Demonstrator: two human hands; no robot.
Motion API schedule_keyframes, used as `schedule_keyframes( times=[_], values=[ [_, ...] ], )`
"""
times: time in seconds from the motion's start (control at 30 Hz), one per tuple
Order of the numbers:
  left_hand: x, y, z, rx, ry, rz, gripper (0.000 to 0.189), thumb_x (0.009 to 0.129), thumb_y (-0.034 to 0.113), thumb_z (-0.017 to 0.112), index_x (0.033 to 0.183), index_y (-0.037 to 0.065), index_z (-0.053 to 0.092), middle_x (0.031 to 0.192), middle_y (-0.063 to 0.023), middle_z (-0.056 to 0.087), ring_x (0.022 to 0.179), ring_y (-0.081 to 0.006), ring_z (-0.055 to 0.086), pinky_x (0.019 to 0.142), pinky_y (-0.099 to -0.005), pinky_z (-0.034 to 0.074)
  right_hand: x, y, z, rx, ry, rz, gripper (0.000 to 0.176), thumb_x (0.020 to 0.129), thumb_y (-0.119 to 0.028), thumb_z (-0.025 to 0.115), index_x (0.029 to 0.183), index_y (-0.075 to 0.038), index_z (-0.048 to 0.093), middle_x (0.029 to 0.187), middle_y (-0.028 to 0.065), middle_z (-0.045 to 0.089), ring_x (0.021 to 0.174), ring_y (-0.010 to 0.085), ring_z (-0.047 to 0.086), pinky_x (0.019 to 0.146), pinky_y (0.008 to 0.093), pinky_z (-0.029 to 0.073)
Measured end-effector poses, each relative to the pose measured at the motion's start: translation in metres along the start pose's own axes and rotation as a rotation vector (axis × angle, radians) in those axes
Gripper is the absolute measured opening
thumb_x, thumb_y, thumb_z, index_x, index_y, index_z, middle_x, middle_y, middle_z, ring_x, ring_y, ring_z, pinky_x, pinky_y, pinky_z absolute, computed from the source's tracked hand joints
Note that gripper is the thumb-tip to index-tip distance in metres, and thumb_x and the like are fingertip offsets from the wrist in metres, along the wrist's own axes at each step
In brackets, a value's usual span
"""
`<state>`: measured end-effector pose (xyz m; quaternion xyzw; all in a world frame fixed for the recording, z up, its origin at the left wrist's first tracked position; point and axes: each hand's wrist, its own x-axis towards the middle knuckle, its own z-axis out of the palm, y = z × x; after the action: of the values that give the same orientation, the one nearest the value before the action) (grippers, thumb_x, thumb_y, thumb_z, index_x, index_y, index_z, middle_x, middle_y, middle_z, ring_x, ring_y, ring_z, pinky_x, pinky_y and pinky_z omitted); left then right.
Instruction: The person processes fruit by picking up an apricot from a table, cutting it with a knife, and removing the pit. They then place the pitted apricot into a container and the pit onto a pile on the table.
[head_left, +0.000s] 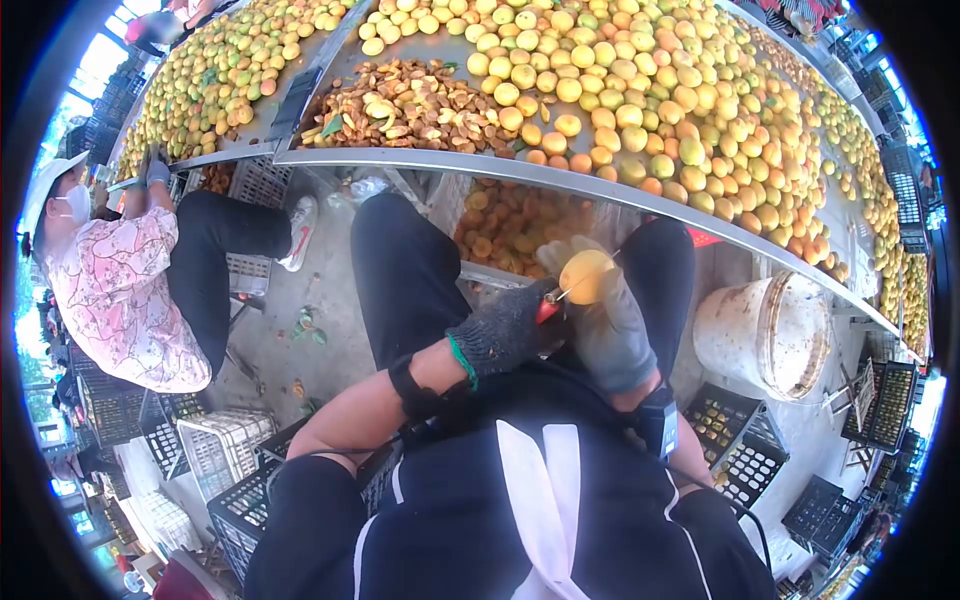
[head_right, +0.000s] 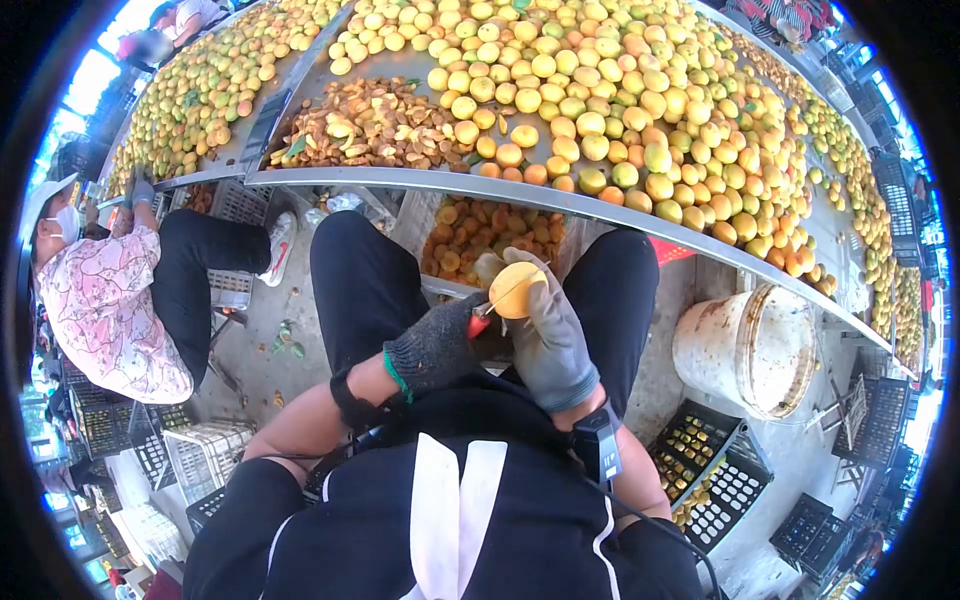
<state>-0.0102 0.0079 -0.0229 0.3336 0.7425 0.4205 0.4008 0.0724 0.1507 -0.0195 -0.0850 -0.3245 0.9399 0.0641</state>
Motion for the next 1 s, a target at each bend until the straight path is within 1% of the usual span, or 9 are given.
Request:
schedule_keyframes(
  times=[0.17, 0.23, 0.33, 0.57, 0.67, 0.73, 0.87, 0.93, 1.0],
  values=[
    [0.001, -0.015, -0.003, 0.163, 0.061, 0.074, 0.04, 0.085, 0.027, 0.069, 0.116, 0.005, 0.055, 0.103, -0.0206, 0.065, 0.099, -0.0362, 0.064, 0.082, -0.0435, 0.05, 0.0, -0.026, 0.001, -0.699, -0.139, -0.064, 0.054, 0.089, -0.026, 0.069, 0.131, -0.003, 0.045, 0.134, 0.0149, 0.052, 0.12, 0.0215, 0.053, 0.104, 0.0346, 0.041],
    [0.001, 0.001, 0.004, 0.09, 0.065, 0.117, 0.039, 0.085, 0.025, 0.071, 0.115, 0.005, 0.055, 0.1, -0.0182, 0.066, 0.096, -0.0329, 0.065, 0.081, -0.041, 0.051, 0.0, -0.011, -0.007, -0.699, -0.126, -0.133, 0.055, 0.092, -0.035, 0.065, 0.131, -0.002, 0.044, 0.133, 0.0139, 0.052, 0.118, 0.0207, 0.053, 0.102, 0.0351, 0.042],
    [0.004, 0.0, 0.015, -0.009, 0.066, 0.149, 0.04, 0.084, 0.024, 0.073, 0.114, 0.005, 0.055, 0.097, -0.0162, 0.067, 0.093, -0.0299, 0.066, 0.081, -0.0387, 0.051, -0.007, 0.003, 0.012, -0.127, 0.002, -0.06, 0.064, 0.096, -0.051, 0.051, 0.135, -0.001, 0.042, 0.126, 0.012, 0.054, 0.119, 0.0214, 0.053, 0.103, 0.034, 0.041],
    [0.004, 0.003, -0.003, 0.208, 0.046, -0.035, 0.04, 0.086, 0.027, 0.07, 0.116, 0.005, 0.055, 0.096, -0.0187, 0.066, 0.092, -0.0357, 0.065, 0.078, -0.0408, 0.051, 0.001, -0.011, -0.016, -0.529, -0.075, -0.142, 0.072, 0.096, -0.054, 0.049, 0.143, -0.001, 0.035, 0.13, 0.0148, 0.054, 0.122, 0.0233, 0.052, 0.108, 0.0347, 0.036],
    [0.008, -0.007, 0.003, 0.215, 0.111, 0.089, 0.04, 0.086, 0.027, 0.07, 0.115, 0.005, 0.054, 0.095, -0.0191, 0.067, 0.091, -0.0377, 0.065, 0.077, -0.0421, 0.051, 0.001, -0.01, -0.007, -0.534, -0.036, -0.15, 0.07, 0.095, -0.051, 0.053, 0.142, -0.001, 0.036, 0.132, 0.0154, 0.054, 0.122, 0.0223, 0.052, 0.108, 0.0337, 0.035],
    [0.01, -0.006, 0.007, 0.179, 0.122, 0.089, 0.039, 0.086, 0.026, 0.07, 0.115, 0.005, 0.054, 0.095, -0.019, 0.067, 0.09, -0.0376, 0.065, 0.077, -0.0423, 0.051, 0.002, 0.007, -0.009, -0.142, 0.071, -0.078, 0.068, 0.094, -0.043, 0.06, 0.142, -0.001, 0.035, 0.132, 0.0141, 0.054, 0.122, 0.0202, 0.052, 0.105, 0.032, 0.038],
    [0.008, -0.02, 0.006, 0.245, 0.165, 0.089, 0.038, 0.086, 0.025, 0.07, 0.114, 0.005, 0.054, 0.095, -0.0191, 0.066, 0.09, -0.0377, 0.065, 0.077, -0.0421, 0.051, -0.001, 0.009, -0.012, -0.027, 0.067, -0.036, 0.065, 0.094, -0.039, 0.061, 0.141, -0.001, 0.037, 0.133, 0.013, 0.053, 0.119, 0.0179, 0.053, 0.101, 0.031, 0.042],
    [0.007, -0.007, -0.005, 0.235, 0.138, 0.054, 0.038, 0.086, 0.024, 0.07, 0.115, 0.005, 0.054, 0.096, -0.0193, 0.066, 0.09, -0.0381, 0.065, 0.078, -0.0423, 0.051, -0.002, -0.003, -0.014, -0.607, -0.024, -0.078, 0.062, 0.097, -0.042, 0.055, 0.139, 0.0, 0.039, 0.134, 0.0128, 0.051, 0.117, 0.0176, 0.053, 0.102, 0.0319, 0.041],
    [0.004, -0.003, -0.007, 0.225, 0.113, 0.018, 0.037, 0.086, 0.023, 0.07, 0.115, 0.005, 0.054, 0.097, -0.0195, 0.066, 0.091, -0.0385, 0.065, 0.078, -0.0425, 0.051, -0.001, -0.01, -0.007, -0.672, -0.009, -0.09, 0.062, 0.097, -0.043, 0.054, 0.139, 0.001, 0.039, 0.134, 0.0124, 0.052, 0.117, 0.0174, 0.053, 0.102, 0.0318, 0.041]
  ],
)
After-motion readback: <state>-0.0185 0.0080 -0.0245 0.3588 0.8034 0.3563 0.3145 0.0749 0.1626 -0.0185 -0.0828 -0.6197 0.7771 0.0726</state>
